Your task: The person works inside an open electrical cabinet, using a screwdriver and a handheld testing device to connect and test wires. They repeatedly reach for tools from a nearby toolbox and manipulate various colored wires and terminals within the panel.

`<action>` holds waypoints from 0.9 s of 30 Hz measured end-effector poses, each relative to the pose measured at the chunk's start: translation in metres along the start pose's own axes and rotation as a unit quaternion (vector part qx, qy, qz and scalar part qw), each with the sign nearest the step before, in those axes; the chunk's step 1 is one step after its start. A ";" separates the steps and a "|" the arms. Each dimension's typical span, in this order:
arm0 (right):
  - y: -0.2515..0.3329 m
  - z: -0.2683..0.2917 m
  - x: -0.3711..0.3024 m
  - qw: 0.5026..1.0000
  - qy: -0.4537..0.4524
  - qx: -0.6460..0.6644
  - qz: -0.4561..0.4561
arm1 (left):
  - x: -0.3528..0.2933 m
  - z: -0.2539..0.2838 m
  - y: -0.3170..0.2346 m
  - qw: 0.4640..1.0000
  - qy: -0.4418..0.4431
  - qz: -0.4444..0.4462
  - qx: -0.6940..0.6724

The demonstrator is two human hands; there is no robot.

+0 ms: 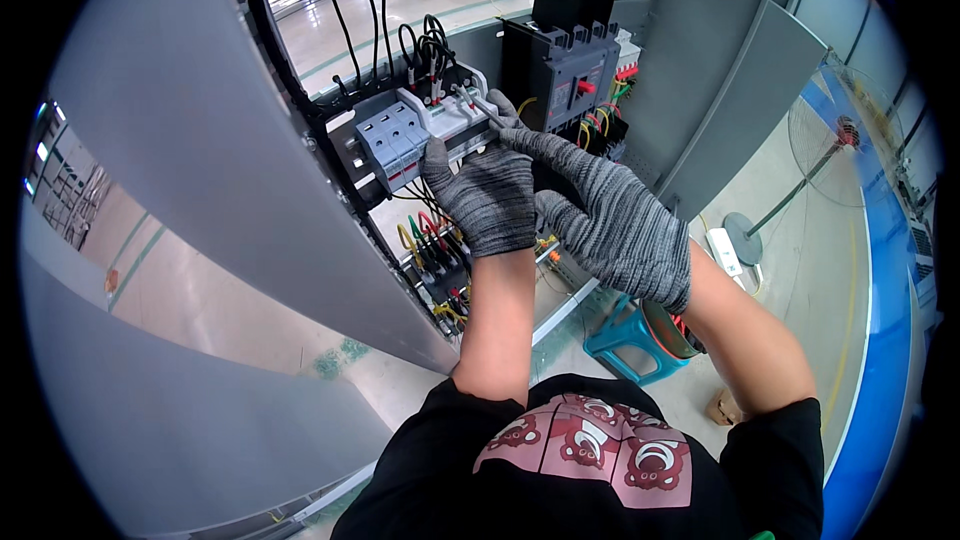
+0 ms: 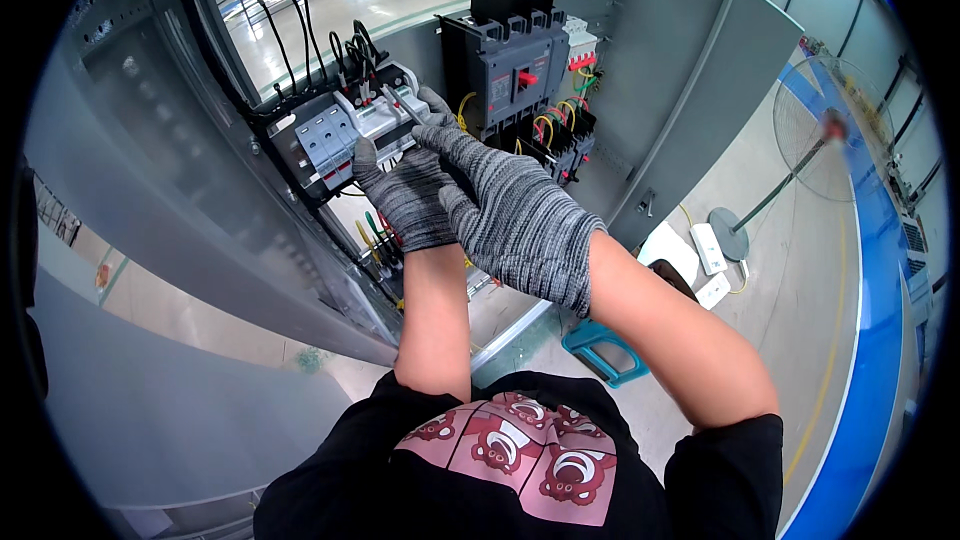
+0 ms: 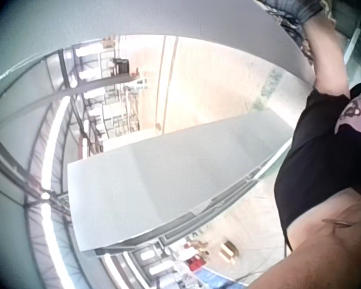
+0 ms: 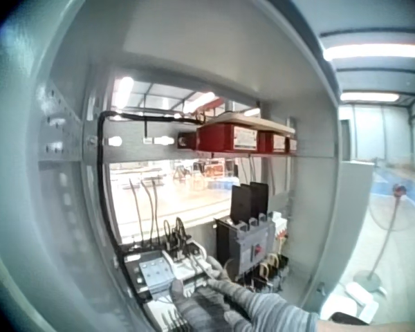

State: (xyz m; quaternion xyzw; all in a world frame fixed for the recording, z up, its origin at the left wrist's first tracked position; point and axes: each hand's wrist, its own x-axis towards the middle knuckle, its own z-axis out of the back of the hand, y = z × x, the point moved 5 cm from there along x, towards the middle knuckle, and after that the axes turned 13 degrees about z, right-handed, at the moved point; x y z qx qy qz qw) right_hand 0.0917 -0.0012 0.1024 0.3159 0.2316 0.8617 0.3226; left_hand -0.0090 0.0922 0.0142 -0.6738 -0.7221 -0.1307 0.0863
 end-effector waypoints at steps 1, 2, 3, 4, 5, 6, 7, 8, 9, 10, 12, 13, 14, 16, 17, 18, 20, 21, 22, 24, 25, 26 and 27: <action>0.001 0.001 0.000 1.000 -0.010 -0.005 0.016 | 0.001 -0.001 0.002 1.000 0.007 0.005 -0.013; -0.008 -0.003 -0.003 0.998 -0.042 0.042 0.034 | 0.002 -0.002 0.003 1.000 0.014 0.009 -0.025; -0.013 -0.005 -0.004 0.994 -0.053 0.080 0.044 | 0.002 -0.002 0.005 0.999 0.021 0.013 -0.037; -0.011 -0.001 0.000 0.990 -0.062 0.113 0.060 | 0.003 -0.002 0.005 0.997 0.022 0.037 -0.057; -0.007 0.003 0.004 0.984 -0.070 0.147 0.076 | 0.000 -0.001 0.005 0.995 0.023 0.060 -0.076; -0.002 0.003 -0.002 0.972 -0.057 0.229 0.004 | -0.002 -0.002 0.004 0.997 0.006 0.049 -0.065; 0.008 0.002 -0.005 0.948 -0.050 0.306 -0.067 | -0.001 0.001 0.000 0.996 0.025 0.048 -0.075; 0.004 0.002 -0.008 0.945 -0.057 0.317 -0.055 | 0.001 0.002 0.002 0.997 0.026 0.033 -0.068; -0.004 0.000 -0.014 0.948 -0.064 0.309 -0.039 | 0.003 0.003 0.004 0.998 0.027 0.016 -0.060; -0.013 -0.001 -0.021 0.951 -0.076 0.300 -0.024 | 0.005 0.009 0.009 0.997 0.029 0.034 -0.057; -0.026 -0.005 -0.035 0.961 -0.096 0.259 0.027 | 0.001 0.005 0.010 0.994 0.035 0.061 -0.081; -0.031 -0.007 -0.045 0.966 -0.113 0.225 0.061 | 0.000 0.005 0.013 0.991 0.034 0.080 -0.101; -0.034 -0.011 -0.057 0.969 -0.110 0.218 0.047 | -0.004 0.002 0.011 0.988 0.027 0.083 -0.124; -0.039 -0.013 -0.083 0.969 -0.130 0.208 0.006 | -0.006 0.005 0.012 0.988 0.005 0.095 -0.121; -0.047 -0.013 -0.097 0.964 -0.129 0.233 -0.013 | -0.010 0.015 0.012 0.985 -0.010 0.112 -0.130; -0.054 -0.014 -0.109 0.958 -0.128 0.256 -0.030 | -0.014 0.028 0.011 0.992 -0.026 0.116 -0.042; -0.061 -0.003 -0.128 0.964 -0.142 0.224 -0.017 | -0.042 0.031 0.031 0.984 -0.137 0.109 0.034; -0.066 0.003 -0.136 0.965 -0.148 0.215 -0.009 | -0.060 0.026 0.047 0.977 -0.162 0.113 0.076; -0.070 0.008 -0.140 0.966 -0.153 0.207 0.002 | -0.081 0.012 0.062 0.973 -0.074 0.136 0.169; -0.075 0.006 -0.143 0.970 -0.080 0.228 0.033 | -0.122 -0.003 0.084 0.927 -0.018 0.185 0.326; -0.076 0.005 -0.146 0.969 -0.043 0.238 0.043 | -0.138 -0.005 0.093 0.898 -0.052 0.215 0.380; -0.065 0.008 -0.142 0.954 -0.012 0.297 0.044 | -0.150 -0.015 0.093 0.848 -0.045 0.241 0.470; -0.068 0.007 -0.147 0.960 -0.045 0.263 0.083 | -0.149 -0.017 0.099 0.868 0.007 0.103 0.485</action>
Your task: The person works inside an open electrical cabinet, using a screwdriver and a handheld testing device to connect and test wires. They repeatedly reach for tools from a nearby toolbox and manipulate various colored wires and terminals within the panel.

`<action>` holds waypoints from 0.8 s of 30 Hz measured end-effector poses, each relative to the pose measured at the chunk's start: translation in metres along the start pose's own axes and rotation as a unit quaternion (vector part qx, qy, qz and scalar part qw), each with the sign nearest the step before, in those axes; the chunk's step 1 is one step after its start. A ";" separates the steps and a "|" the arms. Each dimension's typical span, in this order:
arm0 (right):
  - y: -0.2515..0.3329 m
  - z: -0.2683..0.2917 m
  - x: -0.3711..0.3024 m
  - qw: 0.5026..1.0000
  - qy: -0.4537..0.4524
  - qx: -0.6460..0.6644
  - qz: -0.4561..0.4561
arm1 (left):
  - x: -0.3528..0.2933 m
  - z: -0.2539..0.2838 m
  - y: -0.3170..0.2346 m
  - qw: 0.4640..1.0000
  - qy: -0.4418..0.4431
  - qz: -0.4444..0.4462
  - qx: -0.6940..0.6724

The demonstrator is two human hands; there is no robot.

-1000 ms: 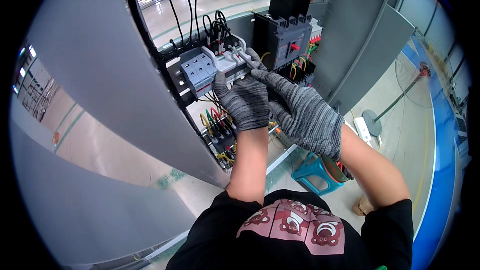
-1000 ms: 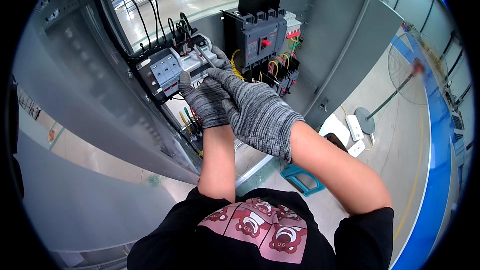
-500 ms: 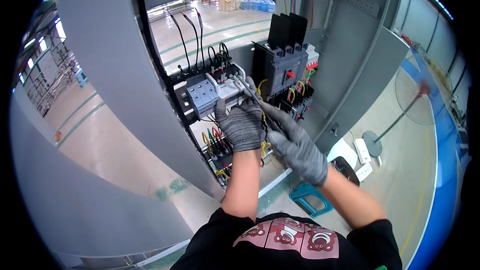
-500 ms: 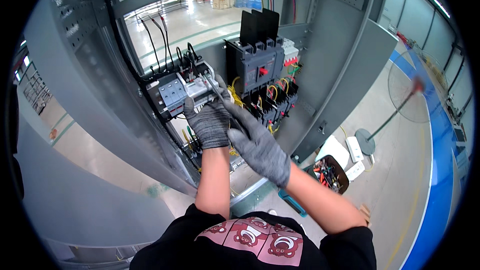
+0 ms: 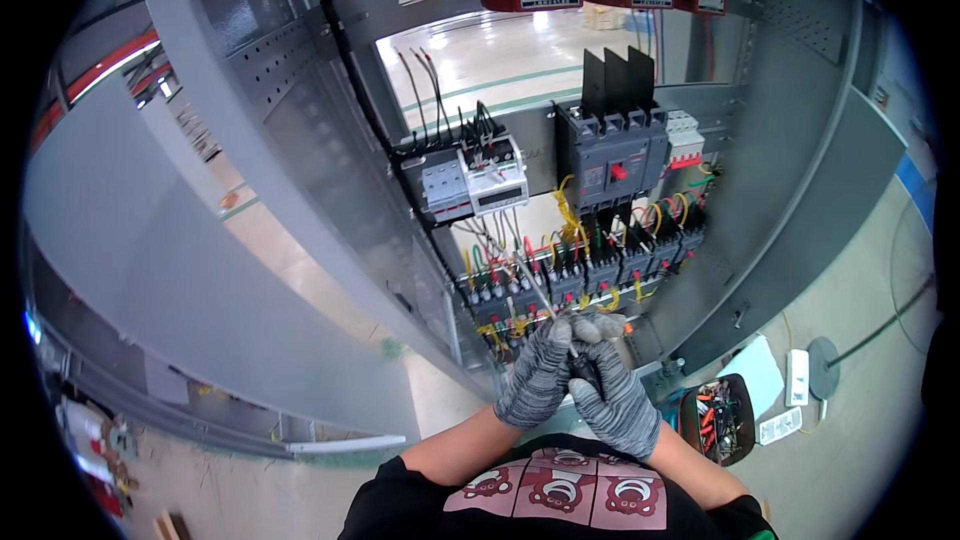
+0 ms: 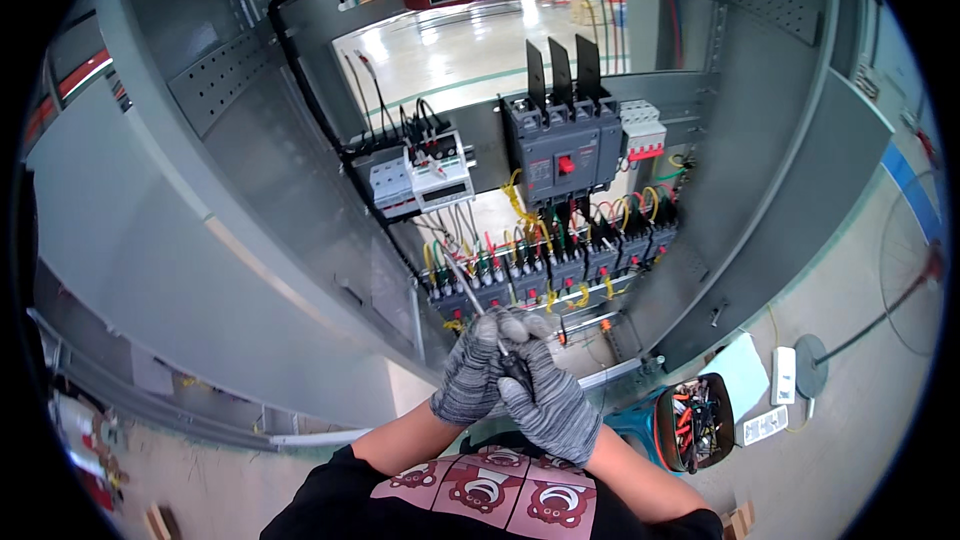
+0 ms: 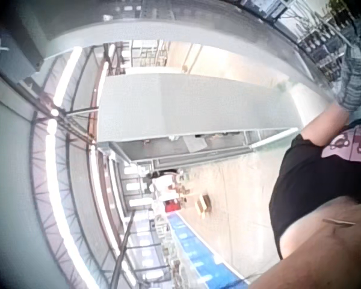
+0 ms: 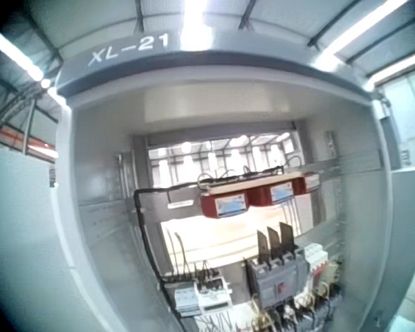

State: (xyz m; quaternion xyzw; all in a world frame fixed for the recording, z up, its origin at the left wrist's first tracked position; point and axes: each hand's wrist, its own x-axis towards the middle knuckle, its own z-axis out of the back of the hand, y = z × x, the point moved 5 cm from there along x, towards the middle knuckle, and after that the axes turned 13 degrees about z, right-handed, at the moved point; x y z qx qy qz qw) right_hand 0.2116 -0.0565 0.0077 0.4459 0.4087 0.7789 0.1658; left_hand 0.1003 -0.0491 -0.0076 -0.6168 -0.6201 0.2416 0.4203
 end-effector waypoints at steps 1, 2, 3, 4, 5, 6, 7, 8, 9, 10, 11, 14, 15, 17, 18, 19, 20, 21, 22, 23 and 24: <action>0.010 0.007 0.007 0.993 0.023 -0.092 0.072 | -0.006 0.000 0.002 0.999 -0.024 0.004 -0.020; 0.025 0.016 0.017 0.971 0.043 -0.184 0.147 | -0.012 0.000 0.000 0.998 -0.047 0.005 -0.041; 0.031 0.029 0.019 0.972 0.052 -0.161 0.165 | -0.020 0.003 -0.001 0.992 -0.117 0.021 -0.041; 0.039 0.043 0.022 0.972 0.064 -0.137 0.183 | -0.026 0.007 -0.009 0.988 -0.140 -0.019 -0.063; 0.066 0.061 0.032 0.975 0.075 -0.087 0.188 | -0.034 0.014 -0.015 0.981 -0.165 -0.062 -0.085; 0.071 0.076 0.013 0.975 0.061 -0.063 0.206 | -0.041 0.017 -0.016 0.963 -0.223 -0.083 -0.123; 0.074 0.092 -0.005 0.974 0.049 -0.045 0.215 | -0.049 0.021 -0.013 0.970 -0.199 -0.079 -0.118; 0.080 0.103 -0.012 0.973 0.052 -0.056 0.216 | -0.054 0.023 -0.009 0.976 -0.172 -0.069 -0.113; 0.082 0.115 -0.017 0.972 0.054 -0.068 0.217 | -0.060 0.022 -0.003 0.975 -0.203 -0.053 -0.078; 0.080 0.121 -0.019 0.970 0.064 -0.078 0.220 | -0.071 0.020 0.010 0.966 -0.248 -0.033 -0.065; 0.078 0.123 -0.019 0.967 0.081 -0.091 0.224 | -0.081 0.015 0.019 0.959 -0.277 -0.021 -0.060; 0.080 0.125 -0.008 0.953 0.129 -0.124 0.243 | -0.097 0.004 0.051 0.944 -0.325 -0.021 -0.058; 0.082 0.123 -0.005 0.946 0.152 -0.136 0.253 | -0.102 0.004 0.063 0.939 -0.333 -0.034 -0.076; 0.087 0.123 -0.001 0.923 0.193 -0.188 0.275 | -0.103 0.006 0.073 0.944 -0.311 -0.035 -0.107; 0.092 0.121 0.002 0.909 0.208 -0.232 0.277 | -0.100 0.003 0.069 0.945 -0.316 -0.023 -0.084; 0.095 0.117 0.004 0.888 0.228 -0.280 0.283 | -0.094 -0.001 0.060 0.945 -0.319 -0.014 -0.064; 0.097 0.115 0.005 0.889 0.223 -0.299 0.265 | -0.088 -0.004 0.055 0.946 -0.321 -0.003 -0.043; 0.087 0.108 0.009 0.905 0.213 -0.276 0.245 | -0.092 -0.003 0.051 0.932 -0.358 -0.048 0.010; 0.061 0.095 0.012 0.957 0.152 -0.159 0.189 | -0.095 -0.004 0.047 0.924 -0.376 -0.065 0.029; 0.042 0.088 0.012 0.989 0.055 -0.028 0.135 | -0.090 -0.009 0.036 0.924 -0.372 -0.069 0.048; 0.023 0.084 0.011 0.988 -0.055 0.096 0.105 | -0.083 -0.012 0.027 0.925 -0.366 -0.073 0.073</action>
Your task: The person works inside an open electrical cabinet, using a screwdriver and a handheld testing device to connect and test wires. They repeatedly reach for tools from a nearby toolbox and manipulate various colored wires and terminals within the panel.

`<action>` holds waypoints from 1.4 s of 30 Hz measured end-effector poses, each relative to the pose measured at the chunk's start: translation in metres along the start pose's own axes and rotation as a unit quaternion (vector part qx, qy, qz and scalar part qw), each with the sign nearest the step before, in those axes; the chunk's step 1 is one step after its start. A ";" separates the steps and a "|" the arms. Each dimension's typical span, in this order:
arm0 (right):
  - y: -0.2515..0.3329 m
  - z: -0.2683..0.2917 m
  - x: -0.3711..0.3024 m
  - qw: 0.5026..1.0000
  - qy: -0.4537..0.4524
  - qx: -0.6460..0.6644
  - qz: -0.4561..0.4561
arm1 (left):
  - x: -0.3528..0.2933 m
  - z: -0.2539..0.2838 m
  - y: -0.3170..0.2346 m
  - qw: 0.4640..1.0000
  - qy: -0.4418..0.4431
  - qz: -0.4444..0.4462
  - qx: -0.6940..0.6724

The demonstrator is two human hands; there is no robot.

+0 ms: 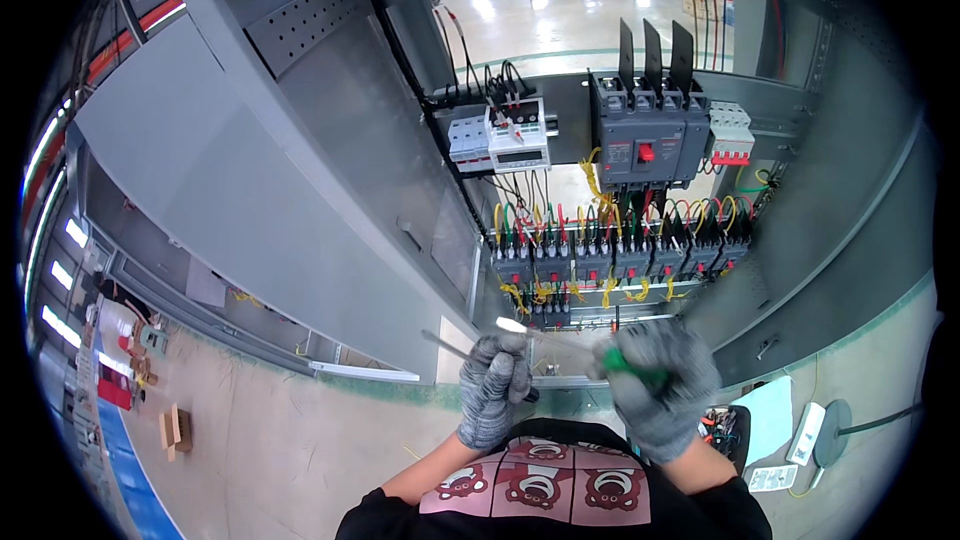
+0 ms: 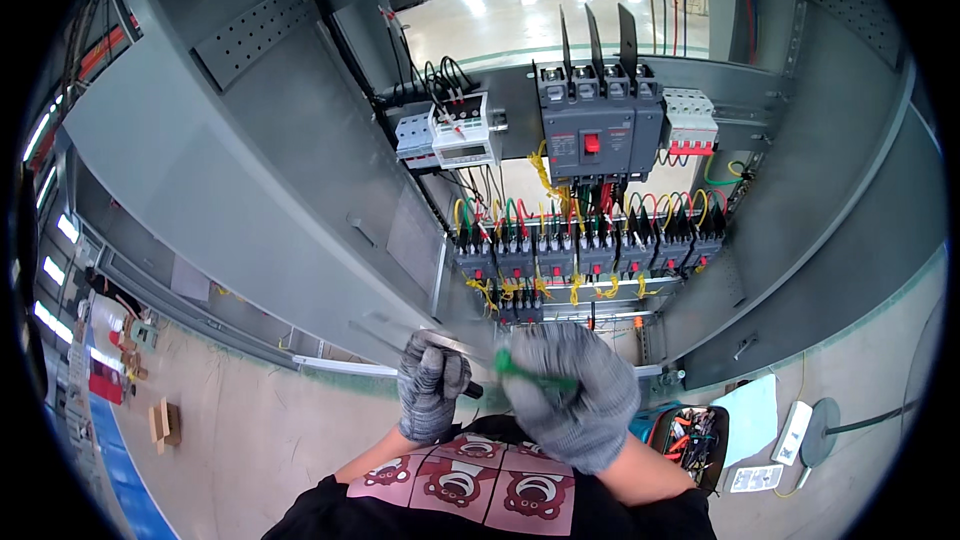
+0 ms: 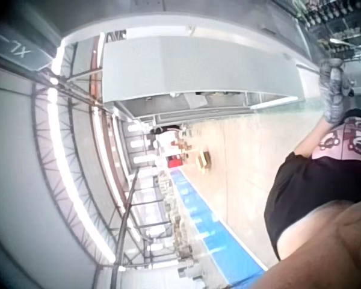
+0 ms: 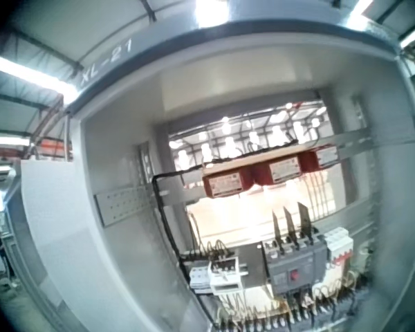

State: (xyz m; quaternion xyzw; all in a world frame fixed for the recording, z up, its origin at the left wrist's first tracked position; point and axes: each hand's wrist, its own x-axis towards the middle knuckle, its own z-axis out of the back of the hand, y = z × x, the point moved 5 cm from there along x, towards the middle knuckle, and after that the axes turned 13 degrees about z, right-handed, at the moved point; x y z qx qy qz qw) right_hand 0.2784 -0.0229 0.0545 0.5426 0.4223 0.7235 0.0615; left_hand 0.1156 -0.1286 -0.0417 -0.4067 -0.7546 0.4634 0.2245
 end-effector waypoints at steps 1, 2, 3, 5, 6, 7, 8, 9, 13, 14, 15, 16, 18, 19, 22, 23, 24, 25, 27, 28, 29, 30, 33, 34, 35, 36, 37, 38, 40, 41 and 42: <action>-0.012 -0.005 -0.001 0.999 -0.021 0.029 -0.018 | 0.007 -0.002 -0.005 0.999 0.020 -0.027 0.012; -0.023 -0.010 -0.003 0.997 -0.038 0.061 -0.037 | 0.011 -0.004 -0.009 0.999 0.022 -0.028 0.022; -0.034 -0.012 -0.006 0.995 -0.034 0.055 -0.074 | 0.016 -0.007 -0.015 0.999 0.024 -0.029 0.033; -0.051 -0.016 -0.011 0.988 -0.025 0.047 -0.148 | 0.025 -0.007 -0.020 0.999 0.014 -0.018 0.048; -0.051 -0.016 -0.008 0.995 -0.011 -0.012 -0.102 | 0.029 -0.005 -0.019 0.999 0.017 -0.010 0.038; -0.052 -0.017 -0.001 0.996 0.005 -0.067 -0.055 | 0.034 -0.002 -0.017 0.999 0.017 -0.005 0.030; -0.047 -0.021 0.011 0.993 0.004 -0.114 0.020 | 0.038 0.001 -0.017 1.000 0.019 0.001 0.021; -0.042 -0.025 0.022 0.982 -0.002 -0.165 0.094 | 0.041 -0.003 -0.024 0.999 0.013 -0.013 0.038; -0.059 -0.033 0.060 0.968 0.035 -0.238 0.071 | 0.084 0.000 -0.033 0.999 0.008 -0.032 0.015; -0.064 -0.038 0.072 0.954 0.054 -0.289 0.067 | 0.103 0.005 -0.027 1.000 0.001 -0.027 0.007; -0.068 -0.044 0.082 0.935 0.072 -0.341 0.064 | 0.123 0.012 -0.022 1.000 -0.004 -0.023 -0.002; -0.071 -0.049 0.093 0.915 0.090 -0.388 0.060 | 0.142 0.016 -0.018 1.000 -0.007 0.004 -0.024; -0.080 -0.065 0.113 0.877 0.153 -0.456 0.001 | 0.177 0.022 -0.010 0.996 -0.014 0.063 -0.069; -0.083 -0.069 0.119 0.852 0.182 -0.490 -0.032 | 0.190 0.020 -0.010 0.995 0.011 0.051 -0.090; -0.097 -0.082 0.128 0.821 0.191 -0.538 -0.014 | 0.211 0.004 -0.019 0.984 0.037 0.102 -0.145; -0.101 -0.084 0.129 0.825 0.197 -0.529 -0.015 | 0.211 -0.005 -0.026 0.983 0.032 0.084 -0.162; -0.102 -0.086 0.131 0.817 0.200 -0.541 -0.025 | 0.218 -0.009 -0.027 0.981 0.027 0.094 -0.168; -0.105 -0.093 0.133 0.810 0.209 -0.548 -0.032 | 0.225 -0.007 -0.028 0.971 0.013 0.135 -0.196; -0.102 -0.099 0.135 0.791 0.213 -0.572 -0.030 | 0.236 -0.011 -0.029 0.955 0.069 0.161 -0.238; -0.103 -0.100 0.137 0.783 0.212 -0.584 -0.030 | 0.238 -0.012 -0.030 0.949 0.070 0.183 -0.247; -0.104 -0.101 0.138 0.774 0.210 -0.596 -0.030 | 0.239 -0.013 -0.032 0.942 0.071 0.205 -0.255; -0.105 -0.102 0.140 0.765 0.209 -0.609 -0.031 | 0.238 -0.015 -0.034 0.935 0.072 0.227 -0.264; -0.107 -0.109 0.143 0.743 0.214 -0.632 -0.049 | 0.238 -0.013 -0.040 0.940 0.066 0.236 -0.238; -0.108 -0.111 0.143 0.736 0.215 -0.639 -0.054 | 0.239 -0.011 -0.040 0.938 0.074 0.243 -0.234; -0.104 -0.113 0.143 0.725 0.213 -0.653 -0.054 | 0.243 -0.012 -0.039 0.937 0.048 0.253 -0.238; -0.101 -0.114 0.143 0.723 0.210 -0.656 -0.057 | 0.243 -0.012 -0.038 0.935 0.032 0.262 -0.237; -0.100 -0.116 0.144 0.722 0.207 -0.657 -0.059 | 0.244 -0.012 -0.036 0.935 0.030 0.265 -0.235; -0.099 -0.118 0.144 0.722 0.204 -0.659 -0.061 | 0.246 -0.010 -0.034 0.935 0.028 0.268 -0.232; -0.099 -0.122 0.145 0.705 0.210 -0.674 -0.061 | 0.250 -0.008 -0.029 0.931 0.048 0.270 -0.242; -0.100 -0.122 0.145 0.697 0.210 -0.682 -0.063 | 0.248 -0.012 -0.032 0.933 0.045 0.259 -0.246; -0.102 -0.123 0.145 0.689 0.212 -0.690 -0.064 | 0.247 -0.013 -0.034 0.935 0.041 0.246 -0.250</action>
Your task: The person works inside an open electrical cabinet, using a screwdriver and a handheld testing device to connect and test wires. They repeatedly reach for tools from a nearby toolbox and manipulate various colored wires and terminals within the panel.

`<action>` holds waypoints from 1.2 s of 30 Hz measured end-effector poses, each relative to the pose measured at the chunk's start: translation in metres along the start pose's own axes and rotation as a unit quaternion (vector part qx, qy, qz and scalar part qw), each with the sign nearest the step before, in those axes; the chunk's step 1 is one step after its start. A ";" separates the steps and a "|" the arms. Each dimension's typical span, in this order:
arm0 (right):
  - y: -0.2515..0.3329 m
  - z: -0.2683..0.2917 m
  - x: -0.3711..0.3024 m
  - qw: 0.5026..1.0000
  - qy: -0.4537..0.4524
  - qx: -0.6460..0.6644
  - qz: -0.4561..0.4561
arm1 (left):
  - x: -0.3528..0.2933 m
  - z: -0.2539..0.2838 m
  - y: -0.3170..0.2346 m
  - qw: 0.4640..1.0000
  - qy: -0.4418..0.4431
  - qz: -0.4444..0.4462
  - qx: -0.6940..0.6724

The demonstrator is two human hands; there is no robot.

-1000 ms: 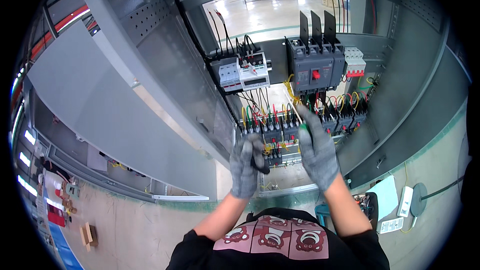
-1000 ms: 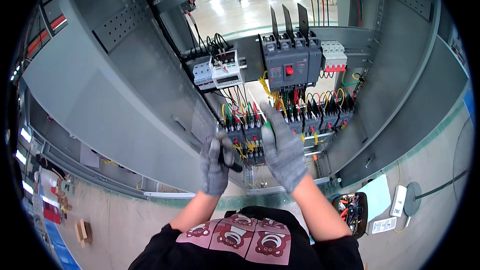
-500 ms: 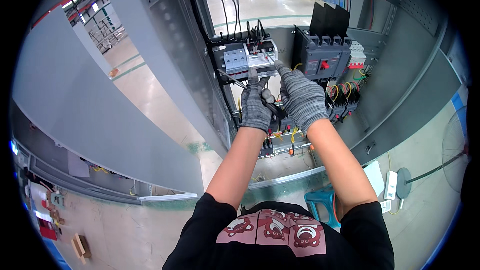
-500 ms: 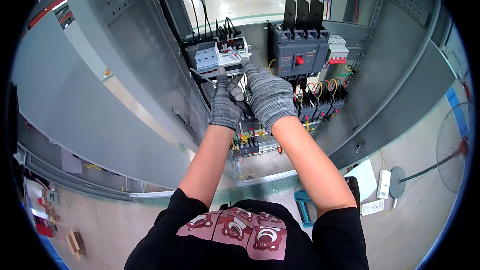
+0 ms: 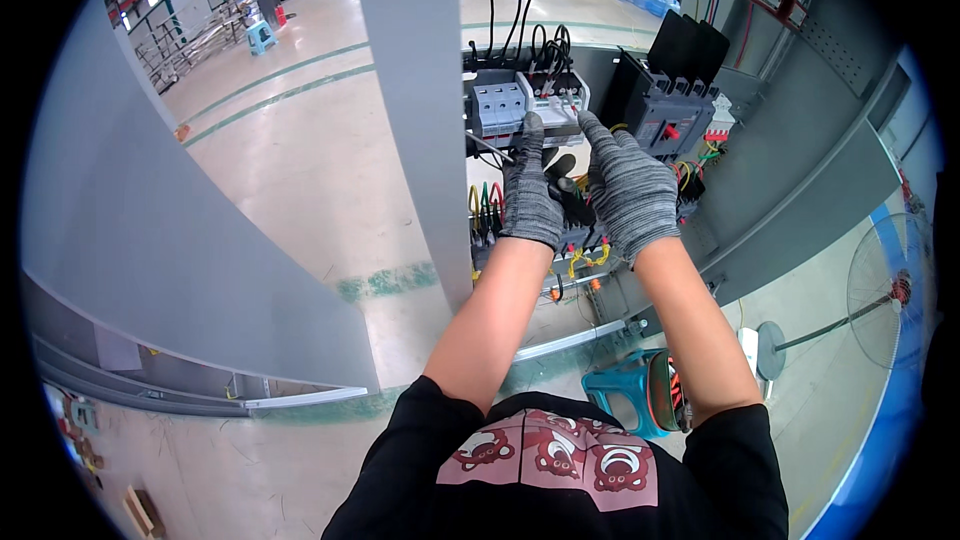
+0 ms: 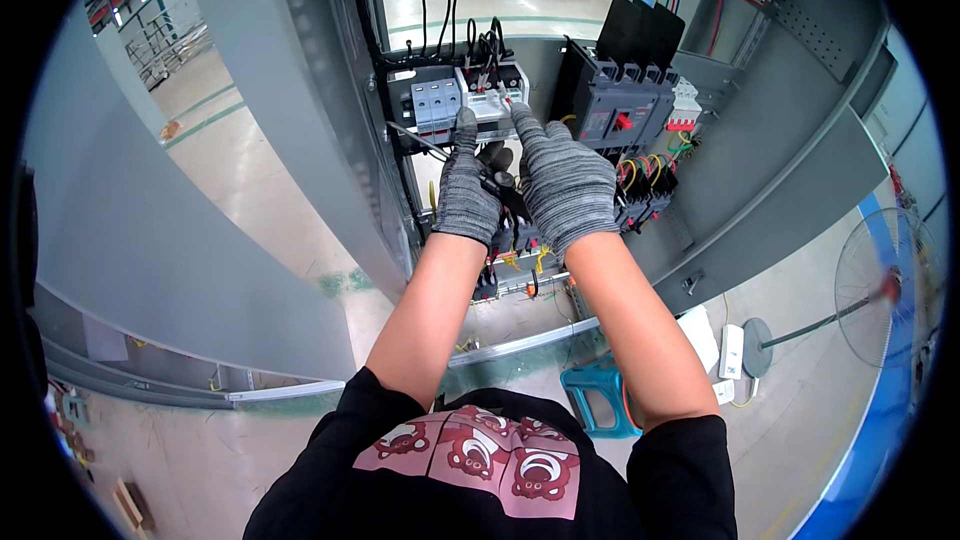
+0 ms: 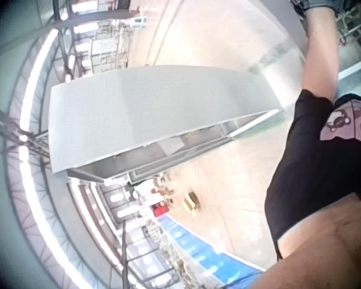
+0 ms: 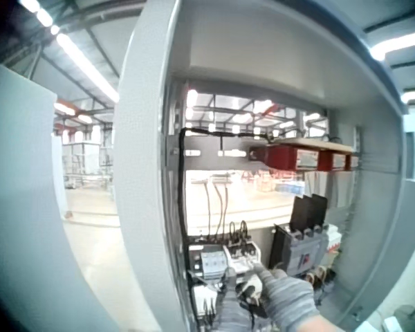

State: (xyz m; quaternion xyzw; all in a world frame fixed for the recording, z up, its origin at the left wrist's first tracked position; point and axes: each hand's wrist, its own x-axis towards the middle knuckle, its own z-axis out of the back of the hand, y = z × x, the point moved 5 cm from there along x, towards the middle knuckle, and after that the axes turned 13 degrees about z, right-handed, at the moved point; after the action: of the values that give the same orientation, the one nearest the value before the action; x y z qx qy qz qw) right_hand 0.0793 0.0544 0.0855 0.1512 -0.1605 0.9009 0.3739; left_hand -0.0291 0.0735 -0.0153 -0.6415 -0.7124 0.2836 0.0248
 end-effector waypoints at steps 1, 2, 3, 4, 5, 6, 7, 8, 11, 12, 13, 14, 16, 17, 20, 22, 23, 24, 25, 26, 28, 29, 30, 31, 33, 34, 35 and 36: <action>0.000 0.002 0.000 1.000 0.008 -0.008 -0.005 | 0.002 0.002 0.001 1.000 -0.017 0.003 0.004; 0.001 0.004 0.000 1.000 0.008 -0.012 -0.010 | 0.004 0.001 0.003 1.000 -0.015 0.002 0.002; 0.001 0.007 0.000 1.000 0.008 -0.017 -0.015 | 0.005 0.000 0.004 1.000 -0.012 0.002 0.000; 0.003 0.007 0.000 1.000 0.008 -0.017 -0.019 | 0.005 0.002 0.004 1.000 -0.014 0.000 0.000; 0.004 0.008 0.001 0.999 0.021 -0.028 -0.029 | 0.007 0.002 0.005 1.000 -0.008 0.000 -0.012; 0.005 0.007 0.001 0.999 0.020 -0.032 -0.024 | 0.009 0.004 0.006 1.000 -0.008 0.008 -0.013; 0.003 0.006 0.001 0.999 0.019 -0.035 -0.021 | 0.005 0.002 0.005 1.000 0.002 0.008 -0.021; 0.003 0.006 0.001 0.999 0.018 -0.039 -0.018 | 0.002 -0.001 0.005 0.999 0.012 0.007 -0.030; 0.005 0.009 0.001 0.998 0.029 -0.053 -0.015 | -0.013 -0.012 0.001 0.998 0.029 0.015 -0.059; 0.006 0.010 0.002 0.998 0.024 -0.060 -0.009 | -0.010 -0.011 0.002 0.998 0.018 0.015 -0.058; 0.008 0.009 0.004 0.997 0.048 -0.063 -0.007 | -0.007 -0.009 0.002 0.998 0.005 0.013 -0.057; 0.009 0.009 0.006 0.995 0.061 -0.075 -0.003 | -0.006 -0.008 0.002 0.998 -0.008 0.012 -0.056; 0.013 0.012 0.010 0.991 0.089 -0.097 0.005 | -0.010 -0.011 0.003 0.997 -0.004 0.013 -0.077; 0.016 0.018 0.012 0.989 0.113 -0.093 -0.007 | -0.006 -0.010 0.002 0.997 -0.004 0.000 -0.073; 0.012 0.018 0.012 0.993 0.090 -0.079 -0.008 | -0.004 -0.011 0.000 0.997 -0.022 -0.004 -0.071; 0.010 0.013 0.013 0.992 0.111 -0.060 -0.016 | -0.005 -0.011 0.000 0.997 -0.045 0.000 -0.063; 0.010 0.008 0.012 0.992 0.109 -0.060 -0.017 | -0.005 -0.013 0.000 0.997 -0.021 -0.006 -0.068; 0.010 0.003 0.012 0.992 0.107 -0.059 -0.018 | -0.003 -0.014 0.001 0.997 0.000 -0.016 -0.074; 0.011 0.001 0.013 0.991 0.107 -0.077 -0.019 | -0.001 -0.013 0.002 0.996 0.018 -0.029 -0.080; 0.012 -0.001 0.015 0.991 0.111 -0.068 -0.020 | 0.000 -0.012 0.002 0.995 0.037 -0.041 -0.087; 0.013 0.002 0.021 0.991 0.119 -0.051 -0.023 | 0.002 -0.013 -0.001 0.994 0.045 -0.058 -0.079; 0.013 0.005 0.025 0.990 0.136 -0.019 -0.025 | 0.001 -0.015 -0.003 0.994 0.050 -0.067 -0.076; 0.012 0.006 0.025 0.993 0.105 0.044 -0.028 | -0.001 -0.014 -0.004 0.993 0.028 -0.072 -0.085; 0.010 0.006 0.025 0.991 0.072 0.106 -0.032 | -0.003 -0.015 -0.004 0.993 0.008 -0.077 -0.093; 0.009 0.005 0.024 0.979 0.056 0.187 -0.055 | -0.005 -0.016 -0.005 0.991 0.009 -0.080 -0.106; 0.005 -0.002 0.024 0.960 -0.018 0.276 -0.045 | -0.007 -0.018 -0.004 0.990 0.033 -0.077 -0.109; -0.004 -0.019 0.021 0.928 -0.092 0.358 -0.034 | -0.009 -0.021 -0.002 0.989 0.059 -0.072 -0.113; -0.010 -0.026 0.019 0.885 -0.165 0.436 -0.021 | -0.007 -0.022 0.000 0.988 0.073 -0.080 -0.114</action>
State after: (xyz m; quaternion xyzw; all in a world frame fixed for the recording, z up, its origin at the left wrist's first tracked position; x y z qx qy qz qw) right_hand 0.0698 0.0828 0.0715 0.4485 0.1922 0.8342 0.2570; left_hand -0.0195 0.0754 0.0052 -0.6002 -0.7851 0.1503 0.0260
